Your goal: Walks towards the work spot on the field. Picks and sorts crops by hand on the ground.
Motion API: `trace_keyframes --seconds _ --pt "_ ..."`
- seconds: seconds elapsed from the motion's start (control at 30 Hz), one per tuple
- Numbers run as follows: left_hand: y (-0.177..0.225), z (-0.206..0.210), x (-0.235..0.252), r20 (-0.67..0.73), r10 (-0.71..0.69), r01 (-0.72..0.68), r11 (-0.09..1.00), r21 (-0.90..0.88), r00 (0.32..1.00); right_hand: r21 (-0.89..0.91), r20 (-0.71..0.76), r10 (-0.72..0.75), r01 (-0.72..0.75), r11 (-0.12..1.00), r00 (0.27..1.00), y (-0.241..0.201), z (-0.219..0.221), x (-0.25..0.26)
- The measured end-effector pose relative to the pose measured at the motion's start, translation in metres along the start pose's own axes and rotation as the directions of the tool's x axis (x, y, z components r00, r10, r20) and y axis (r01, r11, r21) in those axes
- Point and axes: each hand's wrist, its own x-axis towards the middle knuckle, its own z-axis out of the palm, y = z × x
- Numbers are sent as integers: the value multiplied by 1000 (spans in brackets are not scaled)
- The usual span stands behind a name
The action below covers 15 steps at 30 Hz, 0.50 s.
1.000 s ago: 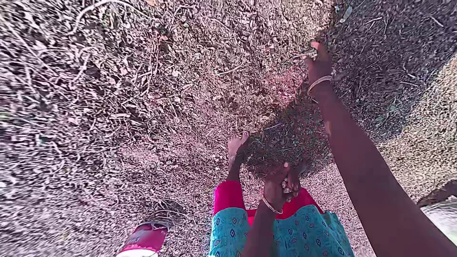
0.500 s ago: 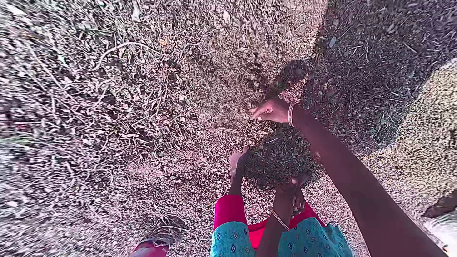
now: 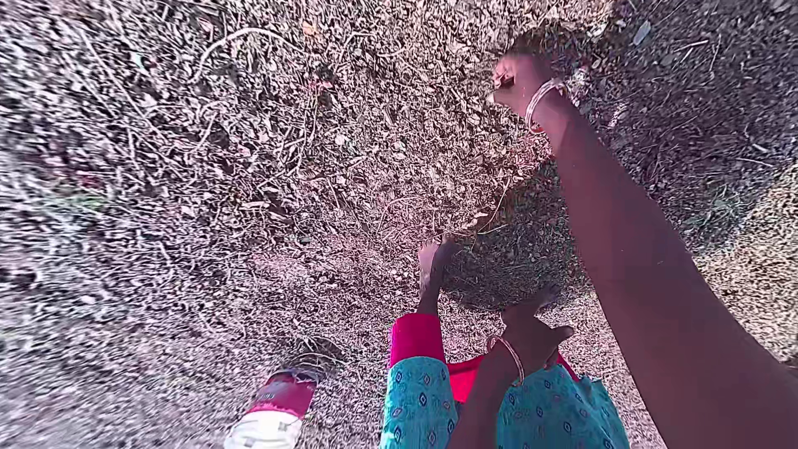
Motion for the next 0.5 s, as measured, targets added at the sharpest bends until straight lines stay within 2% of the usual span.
trace_keyframes --seconds 0.03,0.07,0.1,0.2,0.23,0.33,0.5 --pt "0 0 1 13 -2 1 1000 6 1000 79 49 -99 95 992 994 -8 -1 -11" --pt "0 -1 2 17 7 -7 1000 9 1000 151 36 -157 150 977 987 -13 -6 -21" --pt "0 -1 2 11 15 -15 1000 9 1000 185 -29 -149 152 971 988 -13 -11 -32" --pt "1 -1 2 -7 7 -7 1000 -2 1000 150 -280 106 -66 986 954 21 -26 -43" --pt "1 -1 1 -6 2 -2 1000 6 1000 136 -306 196 -161 978 932 36 -31 -41" --pt "3 -4 1 -14 -1 2 998 64 1000 177 -252 355 -317 932 900 68 -29 -14" --pt "4 -2 1 -10 -37 38 993 109 999 72 -180 310 -302 951 933 56 -3 -15"
